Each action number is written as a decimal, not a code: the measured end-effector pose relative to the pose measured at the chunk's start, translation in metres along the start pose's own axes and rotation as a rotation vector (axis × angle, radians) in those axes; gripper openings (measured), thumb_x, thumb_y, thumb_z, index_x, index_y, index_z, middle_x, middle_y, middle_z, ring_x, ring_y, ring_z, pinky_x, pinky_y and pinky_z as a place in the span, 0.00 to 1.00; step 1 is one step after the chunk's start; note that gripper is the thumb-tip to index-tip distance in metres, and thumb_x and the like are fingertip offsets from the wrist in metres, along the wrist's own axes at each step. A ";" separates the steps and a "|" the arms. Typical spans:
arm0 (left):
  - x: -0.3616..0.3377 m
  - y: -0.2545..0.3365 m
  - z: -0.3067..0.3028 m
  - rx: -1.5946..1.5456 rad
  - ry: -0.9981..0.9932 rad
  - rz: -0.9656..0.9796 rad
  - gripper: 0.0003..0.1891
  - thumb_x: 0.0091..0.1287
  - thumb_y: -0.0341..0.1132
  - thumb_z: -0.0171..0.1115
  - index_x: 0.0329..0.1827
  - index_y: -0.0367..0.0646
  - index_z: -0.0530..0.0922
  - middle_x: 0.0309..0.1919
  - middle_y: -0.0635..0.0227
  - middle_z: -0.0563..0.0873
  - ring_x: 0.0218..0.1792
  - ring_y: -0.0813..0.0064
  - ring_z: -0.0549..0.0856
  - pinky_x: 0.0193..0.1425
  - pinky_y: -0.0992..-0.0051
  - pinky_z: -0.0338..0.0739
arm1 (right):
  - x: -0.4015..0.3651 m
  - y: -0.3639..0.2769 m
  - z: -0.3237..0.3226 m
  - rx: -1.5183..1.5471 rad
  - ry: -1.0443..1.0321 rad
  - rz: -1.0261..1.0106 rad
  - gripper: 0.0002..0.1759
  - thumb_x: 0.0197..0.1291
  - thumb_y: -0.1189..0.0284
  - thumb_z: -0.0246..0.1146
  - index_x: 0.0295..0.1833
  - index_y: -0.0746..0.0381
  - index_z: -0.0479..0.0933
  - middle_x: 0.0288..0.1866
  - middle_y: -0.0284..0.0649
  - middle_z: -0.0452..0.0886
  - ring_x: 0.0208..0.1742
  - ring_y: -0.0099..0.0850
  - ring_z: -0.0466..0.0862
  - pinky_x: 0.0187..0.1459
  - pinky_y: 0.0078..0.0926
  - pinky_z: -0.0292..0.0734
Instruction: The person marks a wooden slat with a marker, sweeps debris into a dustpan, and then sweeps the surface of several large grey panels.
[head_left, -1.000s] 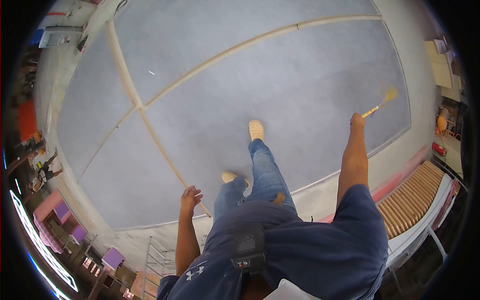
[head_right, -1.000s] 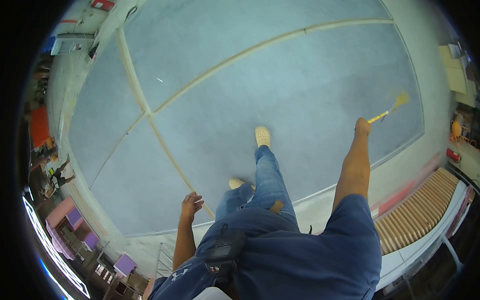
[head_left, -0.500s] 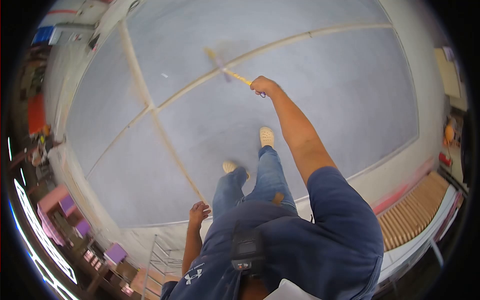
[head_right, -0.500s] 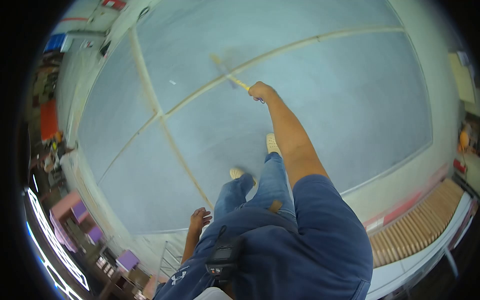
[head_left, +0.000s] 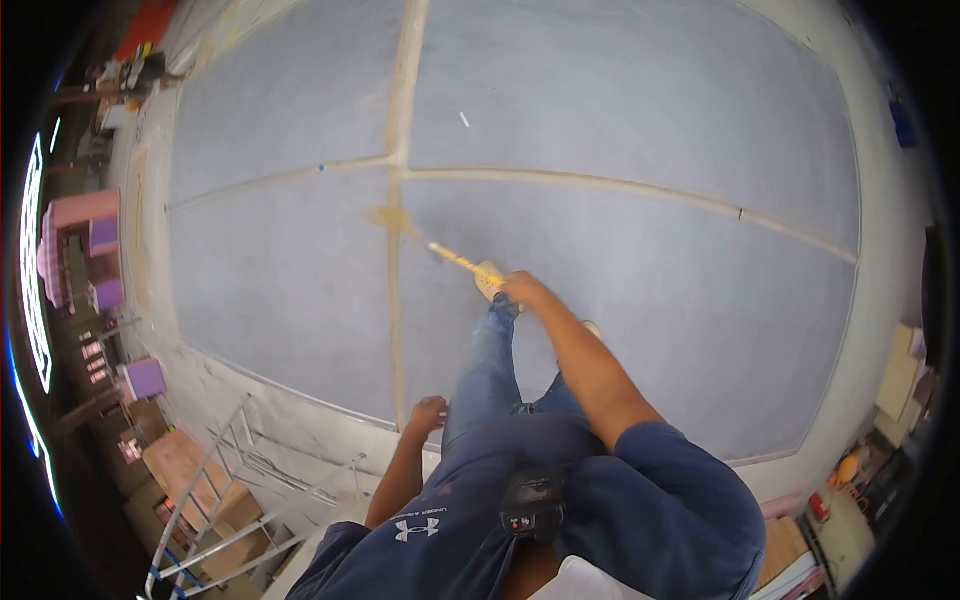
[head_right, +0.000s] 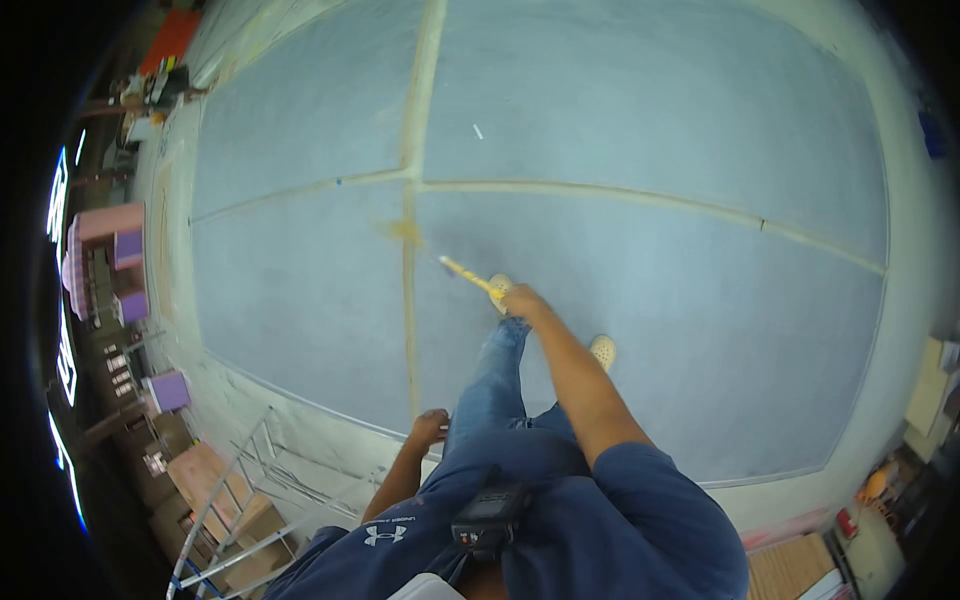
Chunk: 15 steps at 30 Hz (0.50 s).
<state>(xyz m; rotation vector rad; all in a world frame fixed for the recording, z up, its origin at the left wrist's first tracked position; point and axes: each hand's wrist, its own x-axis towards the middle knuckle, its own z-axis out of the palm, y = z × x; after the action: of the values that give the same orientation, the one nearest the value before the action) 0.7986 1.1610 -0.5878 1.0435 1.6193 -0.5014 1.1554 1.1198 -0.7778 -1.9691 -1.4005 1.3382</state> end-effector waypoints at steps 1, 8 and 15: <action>-0.002 0.007 -0.013 -0.024 0.007 0.000 0.20 0.62 0.41 0.55 0.55 0.42 0.71 0.41 0.63 0.83 0.36 0.69 0.84 0.35 0.73 0.75 | 0.002 0.021 0.000 0.148 0.031 0.085 0.13 0.49 0.66 0.60 0.40 0.58 0.78 0.37 0.41 0.78 0.37 0.36 0.78 0.37 0.35 0.73; 0.036 0.107 -0.118 -0.146 0.035 0.023 0.19 0.63 0.42 0.54 0.55 0.44 0.71 0.41 0.64 0.83 0.34 0.72 0.84 0.34 0.74 0.74 | -0.130 0.134 -0.062 1.038 0.791 0.828 0.08 0.54 0.66 0.60 0.31 0.59 0.75 0.20 0.31 0.67 0.19 0.23 0.66 0.20 0.27 0.62; 0.064 0.171 -0.157 -0.341 0.039 0.130 0.22 0.61 0.42 0.55 0.57 0.45 0.69 0.42 0.63 0.83 0.34 0.69 0.84 0.35 0.73 0.75 | -0.115 0.054 -0.133 0.740 0.965 0.774 0.10 0.54 0.69 0.54 0.22 0.58 0.70 0.12 0.34 0.66 0.09 0.25 0.63 0.11 0.31 0.56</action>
<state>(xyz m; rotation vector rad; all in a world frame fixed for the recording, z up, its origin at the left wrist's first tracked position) 0.8516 1.3949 -0.5650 0.8967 1.5905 -0.1116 1.2910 1.0235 -0.6989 -2.1177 0.2949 0.7079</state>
